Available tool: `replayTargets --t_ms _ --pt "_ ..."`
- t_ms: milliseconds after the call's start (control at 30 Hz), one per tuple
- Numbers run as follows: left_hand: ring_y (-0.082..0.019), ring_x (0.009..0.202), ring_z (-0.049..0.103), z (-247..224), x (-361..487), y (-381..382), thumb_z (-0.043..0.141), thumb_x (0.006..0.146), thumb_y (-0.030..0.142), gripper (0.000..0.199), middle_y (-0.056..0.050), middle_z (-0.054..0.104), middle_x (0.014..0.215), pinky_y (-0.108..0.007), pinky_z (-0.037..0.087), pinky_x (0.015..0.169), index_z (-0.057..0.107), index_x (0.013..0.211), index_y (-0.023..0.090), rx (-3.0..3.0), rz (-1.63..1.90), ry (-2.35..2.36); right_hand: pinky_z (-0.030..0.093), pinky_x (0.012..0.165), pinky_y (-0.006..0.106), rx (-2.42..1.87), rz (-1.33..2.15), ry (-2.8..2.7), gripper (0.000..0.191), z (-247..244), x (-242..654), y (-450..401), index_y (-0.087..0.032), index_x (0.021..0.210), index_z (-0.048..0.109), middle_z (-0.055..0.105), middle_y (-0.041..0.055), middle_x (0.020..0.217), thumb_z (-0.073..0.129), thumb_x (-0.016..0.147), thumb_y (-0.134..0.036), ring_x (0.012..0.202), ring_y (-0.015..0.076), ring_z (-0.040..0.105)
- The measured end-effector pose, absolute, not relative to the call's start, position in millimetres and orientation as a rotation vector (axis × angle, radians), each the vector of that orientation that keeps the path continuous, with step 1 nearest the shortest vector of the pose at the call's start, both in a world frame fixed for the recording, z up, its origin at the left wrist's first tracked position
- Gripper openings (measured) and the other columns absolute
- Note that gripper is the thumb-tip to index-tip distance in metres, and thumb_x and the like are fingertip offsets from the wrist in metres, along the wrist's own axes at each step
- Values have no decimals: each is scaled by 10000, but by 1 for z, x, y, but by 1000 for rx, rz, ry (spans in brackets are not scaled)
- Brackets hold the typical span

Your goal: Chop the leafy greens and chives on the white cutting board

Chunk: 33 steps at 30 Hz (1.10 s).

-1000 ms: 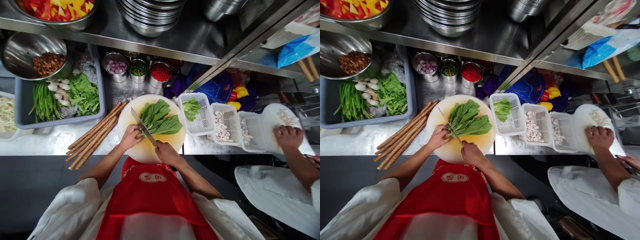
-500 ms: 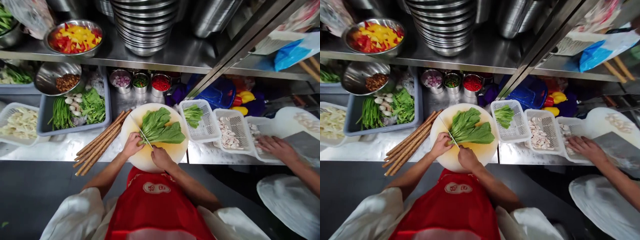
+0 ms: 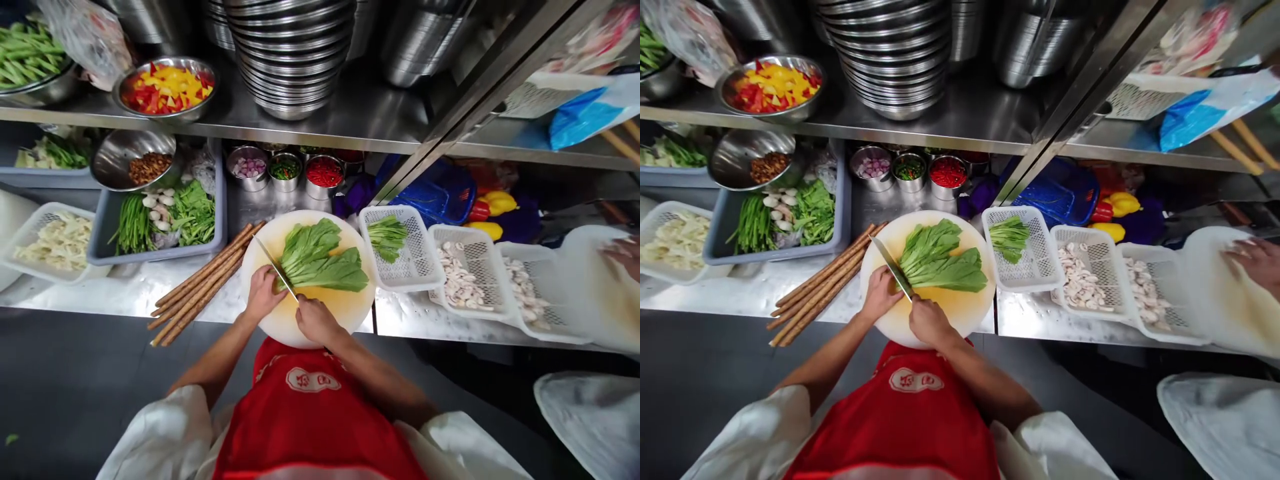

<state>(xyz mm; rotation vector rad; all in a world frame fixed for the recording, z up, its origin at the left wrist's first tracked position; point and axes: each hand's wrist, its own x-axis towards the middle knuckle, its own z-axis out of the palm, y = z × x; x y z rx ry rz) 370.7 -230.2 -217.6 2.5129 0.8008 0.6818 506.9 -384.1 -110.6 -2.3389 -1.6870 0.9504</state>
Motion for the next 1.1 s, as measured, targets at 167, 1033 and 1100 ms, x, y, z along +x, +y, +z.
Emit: replayTargets --t_ms 167,1033,1100 --pt "-298 1212 531 -211 368 -246 758 734 325 438 -134 532 1267 -480 494 1046 586 1118 202 2407 724 911 475 797 286 -2268 1069 -1720 360 -119 505 -408 -75 1188 618 758 178 976 377 920 -86 925 240 726" --pt "-363 1424 407 -213 341 -233 858 675 520 815 -196 377 1533 -547 399 1164 536 1352 202 2390 688 865 435 531 268 -2023 1164 -1198 262 -109 531 -426 -191 968 568 568 -15 556 409 905 -389 512 185 586" --pt "-351 1439 394 -213 344 -232 852 691 505 899 -209 351 1546 -531 403 1166 446 1428 189 2343 732 923 418 506 266 -1987 1162 -1095 257 -106 539 -435 -204 925 542 541 -31 541 424 897 -430 488 176 563"
